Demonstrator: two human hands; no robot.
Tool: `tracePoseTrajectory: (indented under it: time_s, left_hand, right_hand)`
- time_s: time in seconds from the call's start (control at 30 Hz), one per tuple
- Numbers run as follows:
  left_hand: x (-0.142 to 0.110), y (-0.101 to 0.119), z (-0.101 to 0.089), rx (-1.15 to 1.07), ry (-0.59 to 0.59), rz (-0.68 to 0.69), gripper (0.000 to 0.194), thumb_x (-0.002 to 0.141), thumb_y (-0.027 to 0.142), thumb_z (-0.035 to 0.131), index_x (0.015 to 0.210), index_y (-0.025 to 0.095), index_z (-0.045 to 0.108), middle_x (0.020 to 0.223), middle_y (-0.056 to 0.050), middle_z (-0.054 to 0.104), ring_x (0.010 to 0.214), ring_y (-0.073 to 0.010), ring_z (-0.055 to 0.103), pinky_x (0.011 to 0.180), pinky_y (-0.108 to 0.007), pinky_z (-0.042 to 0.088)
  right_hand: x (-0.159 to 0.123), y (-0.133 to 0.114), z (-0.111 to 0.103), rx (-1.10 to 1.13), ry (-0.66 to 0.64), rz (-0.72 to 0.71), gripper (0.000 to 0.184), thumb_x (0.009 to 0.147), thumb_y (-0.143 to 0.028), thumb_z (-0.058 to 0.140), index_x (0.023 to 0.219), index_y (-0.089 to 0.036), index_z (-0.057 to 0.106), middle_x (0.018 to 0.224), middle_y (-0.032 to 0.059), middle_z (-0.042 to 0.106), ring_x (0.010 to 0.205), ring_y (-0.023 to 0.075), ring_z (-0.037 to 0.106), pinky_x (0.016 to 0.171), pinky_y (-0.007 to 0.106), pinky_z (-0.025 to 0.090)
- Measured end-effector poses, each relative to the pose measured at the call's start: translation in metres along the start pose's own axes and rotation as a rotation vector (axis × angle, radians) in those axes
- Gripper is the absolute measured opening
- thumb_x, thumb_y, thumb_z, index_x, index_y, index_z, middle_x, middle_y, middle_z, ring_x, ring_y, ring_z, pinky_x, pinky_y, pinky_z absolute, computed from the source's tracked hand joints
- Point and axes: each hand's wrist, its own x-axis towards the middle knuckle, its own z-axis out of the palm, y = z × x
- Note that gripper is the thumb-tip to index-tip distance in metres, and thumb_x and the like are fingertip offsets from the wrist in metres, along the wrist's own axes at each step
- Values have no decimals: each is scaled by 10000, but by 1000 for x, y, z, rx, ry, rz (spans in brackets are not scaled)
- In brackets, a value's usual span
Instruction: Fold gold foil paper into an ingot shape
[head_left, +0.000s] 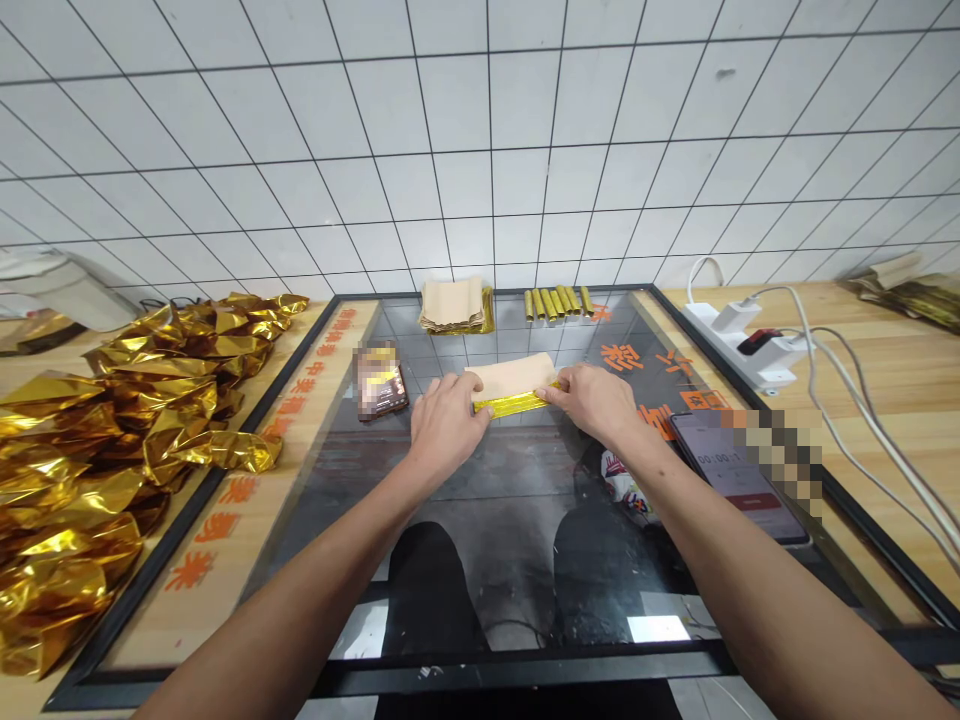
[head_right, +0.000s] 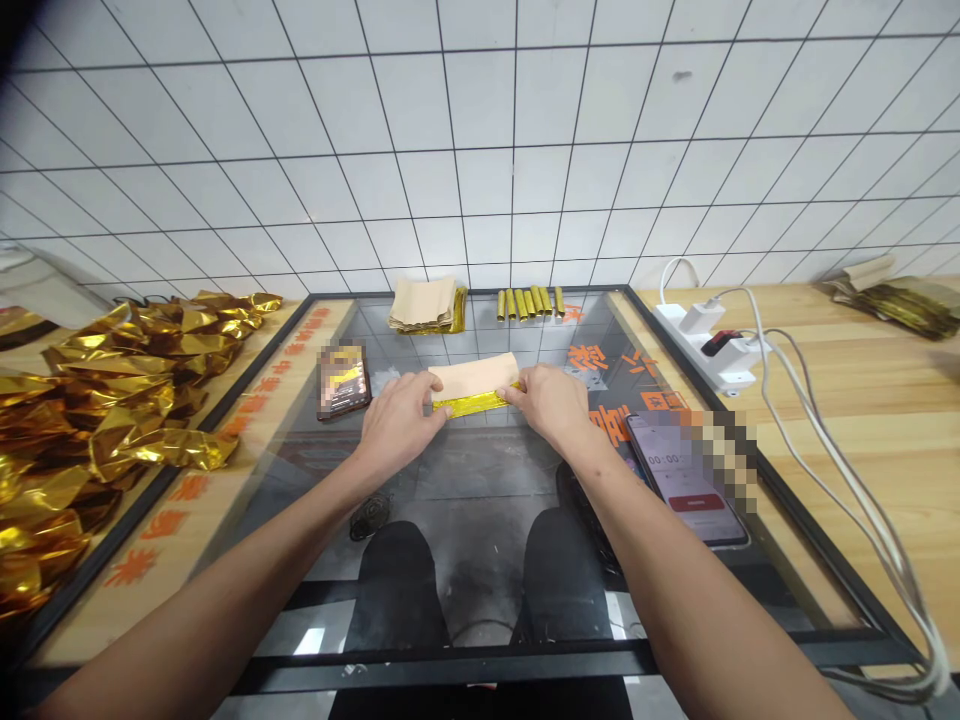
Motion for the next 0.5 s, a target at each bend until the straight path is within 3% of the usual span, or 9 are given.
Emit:
tracePoseTrajectory:
  time_s: [0.1, 0.23, 0.37, 0.5]
  left_hand:
    - [-2, 1, 3, 55, 33, 155, 413, 1009, 250, 617, 1413, 324, 658, 1234, -80, 655, 1137, -296, 569, 912, -414, 451]
    - [-2, 5, 5, 141, 12, 364, 494, 1027, 109, 488, 1383, 376, 702, 1252, -88, 605, 1120, -285, 533, 894, -411, 443]
    - [-3, 7, 7, 236, -31, 502, 464, 1002, 66, 481, 1323, 296, 724, 1247, -108, 602, 1170, -307, 519, 889, -430, 448]
    - [-7, 11, 6, 314, -64, 571, 384, 1000, 41, 453, 1239, 200, 710, 1190, -119, 624, 1122, -304, 554, 879, -440, 447]
  right_hand:
    - [0, 0, 0, -4, 11, 4, 585, 1026, -741, 511, 907, -240, 787, 910, 118, 801, 890, 267, 740, 665, 329, 386]
    - [-1, 0, -1, 3, 8, 7, 568, 1029, -728, 513, 906, -243, 781, 918, 110, 796, 876, 261, 727, 664, 331, 380]
    - [-1, 0, 1, 2, 28, -4, 554, 1027, -716, 519, 871, -240, 757, 955, 108, 794, 857, 253, 710, 639, 332, 348]
    - [0, 4, 1, 73, 25, -2, 502, 1016, -663, 557, 796, -239, 712, 865, 86, 766, 798, 233, 675, 624, 322, 310]
